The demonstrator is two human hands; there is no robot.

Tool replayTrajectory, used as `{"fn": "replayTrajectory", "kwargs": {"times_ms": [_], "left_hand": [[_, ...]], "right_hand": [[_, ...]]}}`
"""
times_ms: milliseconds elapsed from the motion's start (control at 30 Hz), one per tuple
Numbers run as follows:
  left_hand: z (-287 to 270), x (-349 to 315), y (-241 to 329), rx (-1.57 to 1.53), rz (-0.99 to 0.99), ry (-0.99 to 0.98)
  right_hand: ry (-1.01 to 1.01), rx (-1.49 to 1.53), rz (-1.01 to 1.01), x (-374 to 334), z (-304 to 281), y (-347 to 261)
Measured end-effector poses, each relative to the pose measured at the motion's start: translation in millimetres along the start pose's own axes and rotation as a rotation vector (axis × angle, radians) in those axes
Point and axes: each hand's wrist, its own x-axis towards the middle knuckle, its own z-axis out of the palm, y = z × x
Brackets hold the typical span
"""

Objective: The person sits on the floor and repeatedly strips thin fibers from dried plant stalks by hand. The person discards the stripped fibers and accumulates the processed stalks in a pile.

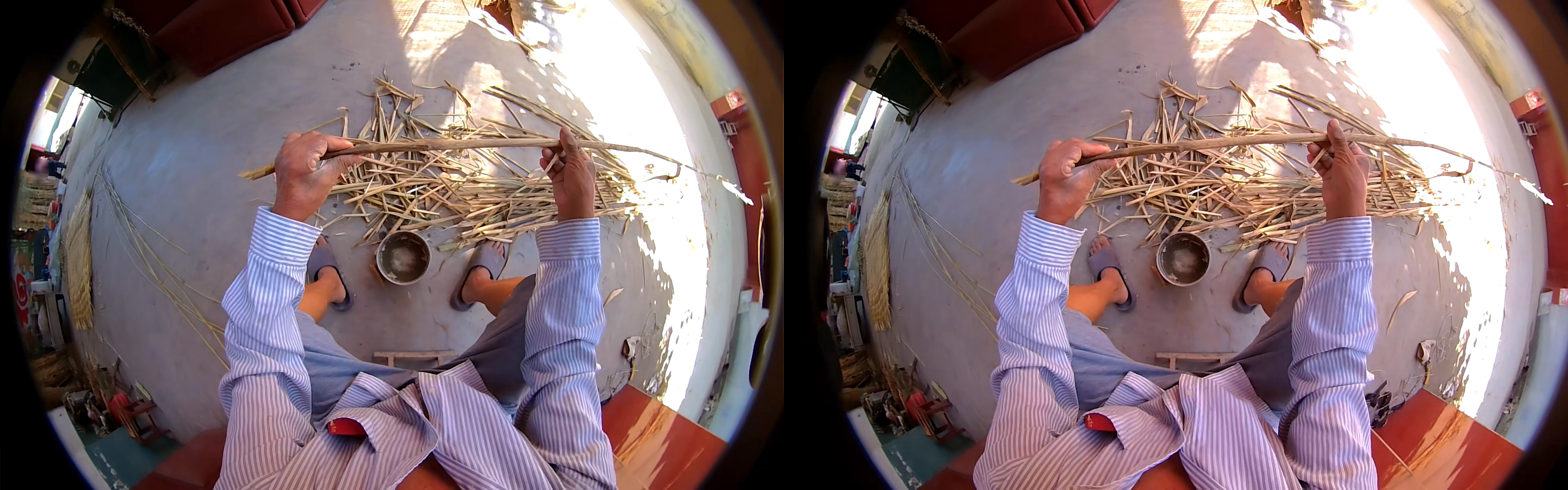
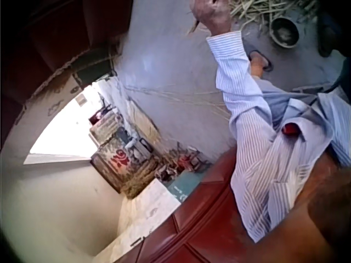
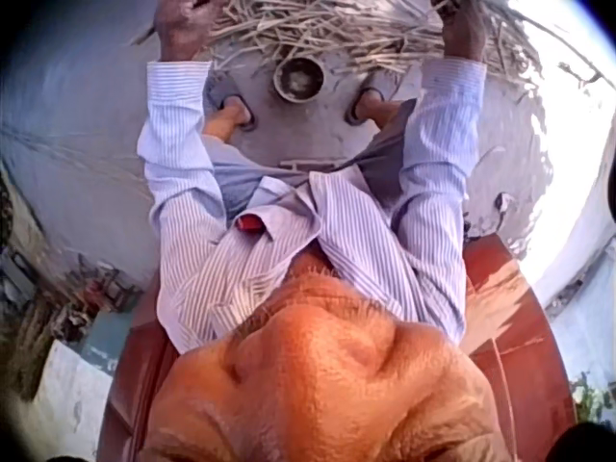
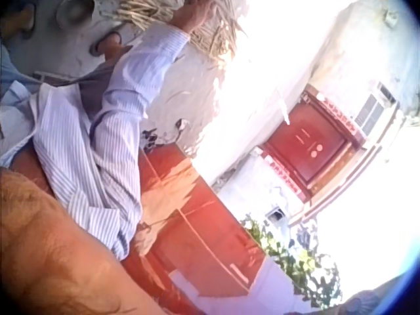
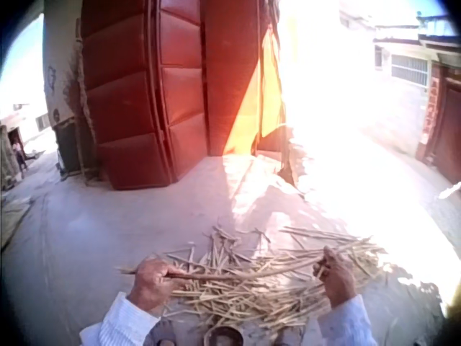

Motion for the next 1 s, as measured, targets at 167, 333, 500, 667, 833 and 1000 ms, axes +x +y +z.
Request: {"fn": "replayTrajectory", "kwargs": {"times_ms": [167, 333, 500, 667, 833, 1000], "left_hand": [[6, 4, -7, 0.083, 0.196, 0.034], [7, -3, -16, -0.156, 0.064, -0.012], [-21, 5, -46, -0.427, -0.5, 0.276], [-15, 11, -14, 0.171, 0.046, -0.028], [0, -5, -3, 0.238, 0.147, -0.095], [10, -4, -15, 0.114, 0.128, -0.013]], "right_hand": [[0.059, -0.11, 0.042, -3, 5, -7], [0.134, -0.165, 0.039, 3, 4, -5], [0.193, -0.157, -0.02, 8, -4, -3], [0.241, -0.143, -0.038, 5, -2, -5], [0.232, -0.093, -0.088, 8, -3, -4], [0.021, -0.003, -0.147, 1, 5, -8]]}}
